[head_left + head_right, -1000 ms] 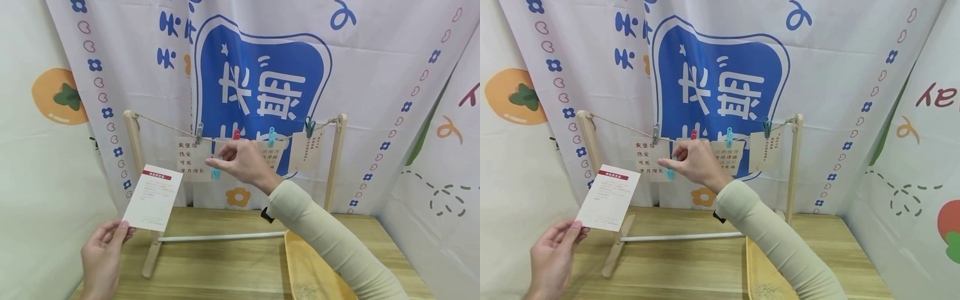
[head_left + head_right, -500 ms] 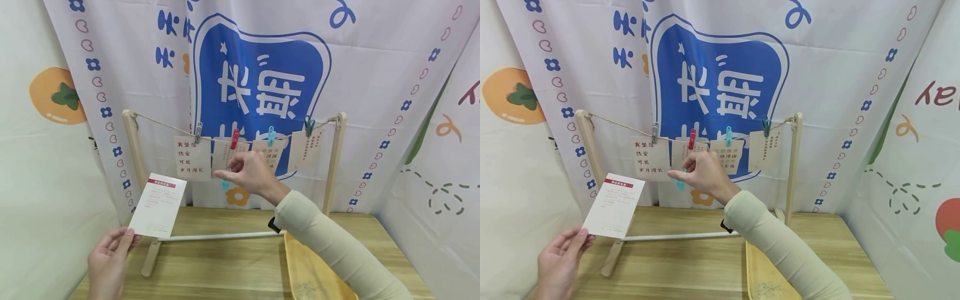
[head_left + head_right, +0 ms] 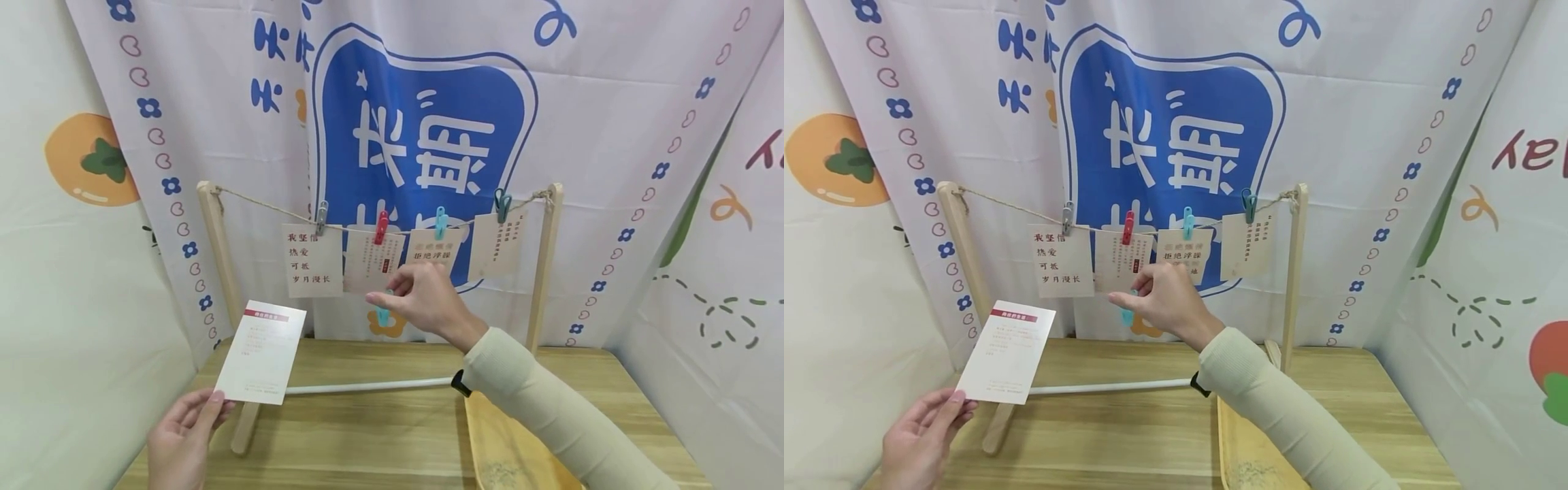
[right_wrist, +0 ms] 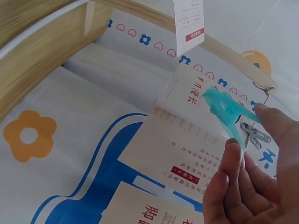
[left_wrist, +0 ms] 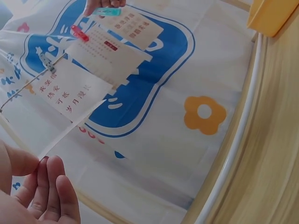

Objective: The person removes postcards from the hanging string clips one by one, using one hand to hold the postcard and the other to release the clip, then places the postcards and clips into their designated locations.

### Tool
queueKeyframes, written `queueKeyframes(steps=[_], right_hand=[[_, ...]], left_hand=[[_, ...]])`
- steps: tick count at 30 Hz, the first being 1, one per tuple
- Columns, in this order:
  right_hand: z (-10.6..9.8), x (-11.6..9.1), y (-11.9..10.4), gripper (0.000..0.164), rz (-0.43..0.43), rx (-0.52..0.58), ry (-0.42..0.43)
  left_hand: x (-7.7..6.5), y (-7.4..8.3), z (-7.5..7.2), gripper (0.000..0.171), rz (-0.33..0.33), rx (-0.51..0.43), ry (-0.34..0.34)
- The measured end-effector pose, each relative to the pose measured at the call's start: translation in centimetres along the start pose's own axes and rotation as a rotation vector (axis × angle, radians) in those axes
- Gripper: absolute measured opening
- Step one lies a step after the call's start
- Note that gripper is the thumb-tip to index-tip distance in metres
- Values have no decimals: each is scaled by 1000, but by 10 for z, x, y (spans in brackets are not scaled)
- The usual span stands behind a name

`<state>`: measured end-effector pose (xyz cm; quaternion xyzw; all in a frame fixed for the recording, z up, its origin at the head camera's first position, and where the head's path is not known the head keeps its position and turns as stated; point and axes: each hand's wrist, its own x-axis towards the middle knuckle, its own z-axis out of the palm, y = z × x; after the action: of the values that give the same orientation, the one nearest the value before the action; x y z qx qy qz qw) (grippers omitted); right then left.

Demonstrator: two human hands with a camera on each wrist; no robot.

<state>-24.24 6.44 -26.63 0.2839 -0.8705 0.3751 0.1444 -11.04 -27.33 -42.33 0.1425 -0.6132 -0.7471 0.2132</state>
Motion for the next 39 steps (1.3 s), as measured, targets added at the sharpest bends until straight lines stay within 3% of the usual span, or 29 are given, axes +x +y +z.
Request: queueKeyframes(steps=[6, 14, 20, 26, 32, 39], right_hand=[[-3, -8, 11, 29, 11, -6, 5], [-6, -22, 25, 26, 33, -4, 10], [-8, -30, 35, 28, 73, -9, 10], [-11, -38, 46, 27, 123, -8, 2], [-13, -43, 54, 26, 160, -24, -2], [-15, -49, 64, 27, 194, -44, -3]], left_hand=[[-4, -8, -6, 9, -35, 10, -25], [-5, -21, -9, 10, -77, -22, -9], [-8, -30, -10, 14, -54, -67, -34], [-10, -34, -13, 17, -48, -27, -82], [-10, -40, -16, 16, -67, 12, -77], [-11, -47, -19, 19, -68, -10, -74]])
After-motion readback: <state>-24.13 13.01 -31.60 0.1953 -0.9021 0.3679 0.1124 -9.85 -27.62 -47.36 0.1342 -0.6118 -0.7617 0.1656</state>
